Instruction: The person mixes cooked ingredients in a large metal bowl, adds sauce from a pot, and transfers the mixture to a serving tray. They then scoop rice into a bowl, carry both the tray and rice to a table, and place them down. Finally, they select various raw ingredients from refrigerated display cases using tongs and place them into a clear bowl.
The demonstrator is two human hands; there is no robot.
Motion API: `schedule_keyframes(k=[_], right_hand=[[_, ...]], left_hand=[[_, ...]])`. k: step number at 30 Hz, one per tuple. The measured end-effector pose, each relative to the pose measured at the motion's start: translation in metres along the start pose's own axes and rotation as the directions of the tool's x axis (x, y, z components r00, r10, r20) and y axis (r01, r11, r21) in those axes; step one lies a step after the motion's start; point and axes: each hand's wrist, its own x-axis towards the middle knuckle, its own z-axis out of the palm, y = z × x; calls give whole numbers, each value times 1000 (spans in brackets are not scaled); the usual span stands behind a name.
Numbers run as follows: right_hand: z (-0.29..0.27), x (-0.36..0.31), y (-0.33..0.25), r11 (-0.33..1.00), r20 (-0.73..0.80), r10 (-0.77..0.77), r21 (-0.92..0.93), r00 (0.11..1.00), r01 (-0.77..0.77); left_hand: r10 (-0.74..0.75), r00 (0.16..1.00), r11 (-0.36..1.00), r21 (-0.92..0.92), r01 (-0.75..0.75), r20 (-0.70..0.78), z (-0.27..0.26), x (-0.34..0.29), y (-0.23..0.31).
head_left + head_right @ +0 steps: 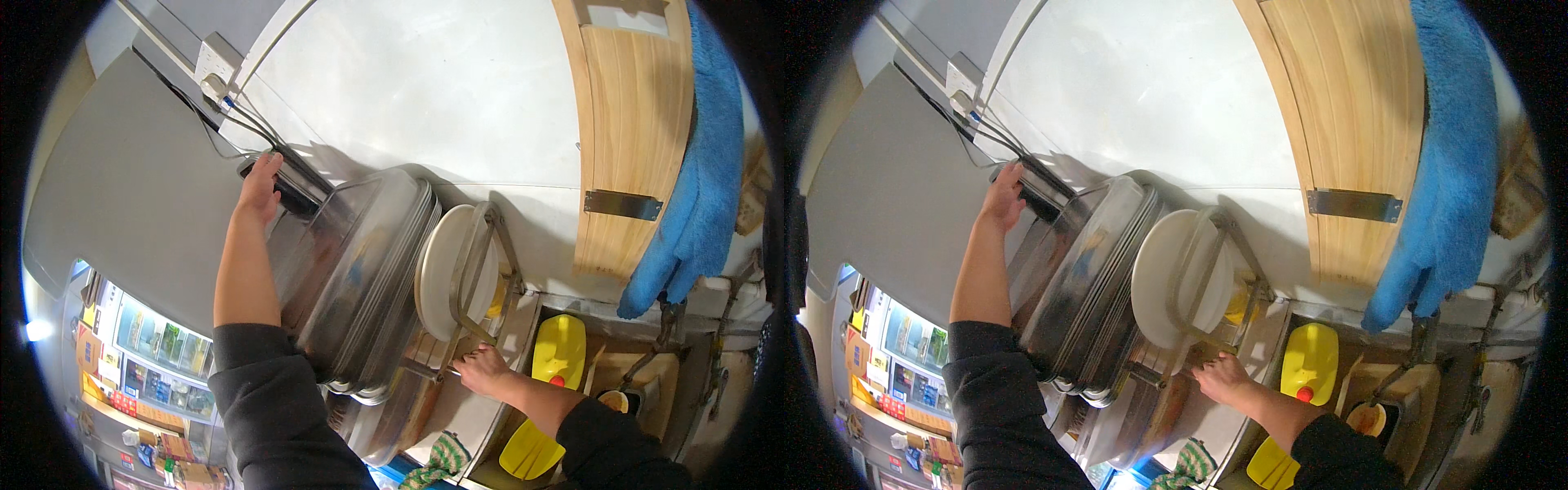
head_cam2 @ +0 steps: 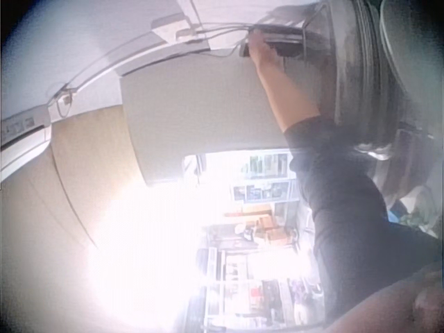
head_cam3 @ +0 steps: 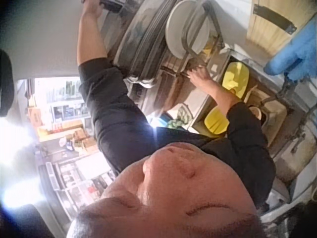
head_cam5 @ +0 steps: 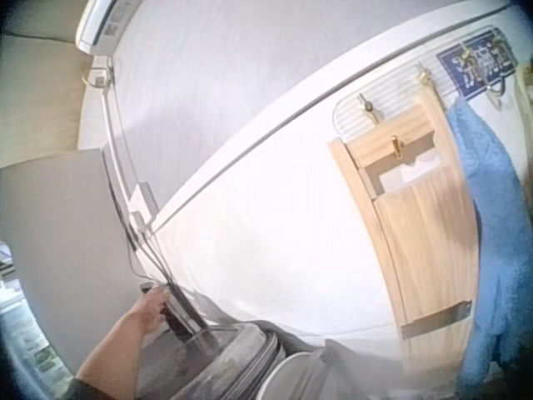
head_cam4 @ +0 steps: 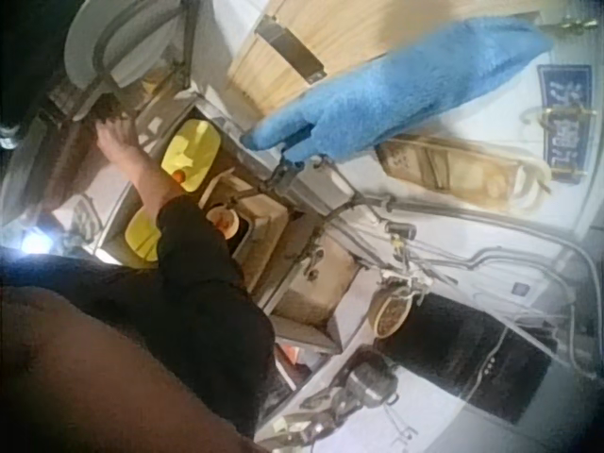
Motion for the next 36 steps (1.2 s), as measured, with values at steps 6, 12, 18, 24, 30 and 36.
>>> schedule_keyframes(k=[6, 12, 18, 24, 30, 36], right_hand=[[4, -1, 0, 998, -78, -34, -54, 996, 30], [-2, 1, -2, 998, -7, -2, -57, 1000, 2], [-2, 1, -3, 999, -56, 8, -50, 998, -11], [6, 1, 0, 999, -73, 9, -50, 997, -12], [4, 1, -3, 997, -29, 25, -73, 999, -27], [3, 3, -6, 985, 45, 64, -162, 997, -56]], left_hand=[[26, 999, 999, 29, -25, -34, 1, 0, 0], [48, 995, 999, 29, -46, -85, -5, 5, -4], [59, 844, 994, 108, -2, -534, -26, 7, -13], [109, 745, 864, -309, -398, -658, -76, -20, -19], [-63, 838, 955, -276, -106, -542, -110, -125, -81], [61, 900, 757, 608, 239, -431, -116, -179, -105]])
